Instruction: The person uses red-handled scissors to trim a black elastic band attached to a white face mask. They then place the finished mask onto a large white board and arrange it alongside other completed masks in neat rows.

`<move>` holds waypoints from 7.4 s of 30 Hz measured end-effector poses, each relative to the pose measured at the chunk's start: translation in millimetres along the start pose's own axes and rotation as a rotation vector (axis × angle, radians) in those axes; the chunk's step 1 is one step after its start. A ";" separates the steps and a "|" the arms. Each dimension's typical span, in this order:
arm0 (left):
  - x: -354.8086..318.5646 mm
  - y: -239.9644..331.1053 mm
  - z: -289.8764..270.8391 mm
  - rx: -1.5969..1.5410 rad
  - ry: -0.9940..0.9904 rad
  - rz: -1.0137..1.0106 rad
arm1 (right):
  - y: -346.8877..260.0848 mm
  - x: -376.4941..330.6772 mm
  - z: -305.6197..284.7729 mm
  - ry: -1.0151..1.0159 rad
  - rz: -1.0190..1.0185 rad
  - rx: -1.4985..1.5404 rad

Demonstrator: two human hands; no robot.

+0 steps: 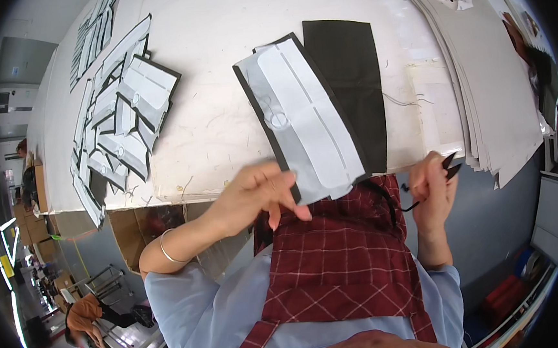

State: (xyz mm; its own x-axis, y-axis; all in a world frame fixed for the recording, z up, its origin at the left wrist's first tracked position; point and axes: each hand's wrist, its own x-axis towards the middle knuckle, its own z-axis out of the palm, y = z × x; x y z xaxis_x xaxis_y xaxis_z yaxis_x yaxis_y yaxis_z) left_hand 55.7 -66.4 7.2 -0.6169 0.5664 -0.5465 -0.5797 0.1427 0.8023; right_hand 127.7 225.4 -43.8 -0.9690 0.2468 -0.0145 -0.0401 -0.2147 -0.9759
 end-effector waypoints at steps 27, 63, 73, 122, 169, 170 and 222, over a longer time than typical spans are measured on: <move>45.4 13.2 -59.8 1.167 0.243 0.766 | -0.5 63.1 85.0 -0.807 -0.814 -1.222; 43.6 11.1 -55.4 0.980 0.329 0.614 | -9.8 82.9 79.8 -0.719 -0.462 -0.869; 47.2 7.5 -57.8 0.905 0.340 0.572 | -10.4 114.0 107.9 -0.765 -0.563 -1.104; 47.9 7.0 -57.8 0.871 0.284 0.617 | -7.0 135.7 120.0 -0.921 -0.094 -0.799; 44.1 19.1 -75.2 1.026 0.210 0.729 | -41.7 145.2 120.7 -1.068 -0.506 -1.196; 43.3 18.6 -75.4 1.024 0.213 0.718 | -42.1 147.8 124.0 -1.098 -0.537 -1.217; 74.6 25.7 -94.6 1.277 0.624 0.774 | -30.2 70.9 43.8 -0.432 -0.182 -0.874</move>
State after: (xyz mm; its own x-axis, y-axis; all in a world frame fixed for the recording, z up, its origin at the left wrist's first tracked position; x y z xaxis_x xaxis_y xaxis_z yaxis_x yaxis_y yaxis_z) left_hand -55.6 -97.2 -35.6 -0.8290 0.4647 0.3112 0.5582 0.7218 0.4091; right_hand 49.6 208.0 -5.9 -0.9785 -0.1964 0.0625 -0.1715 0.6076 -0.7755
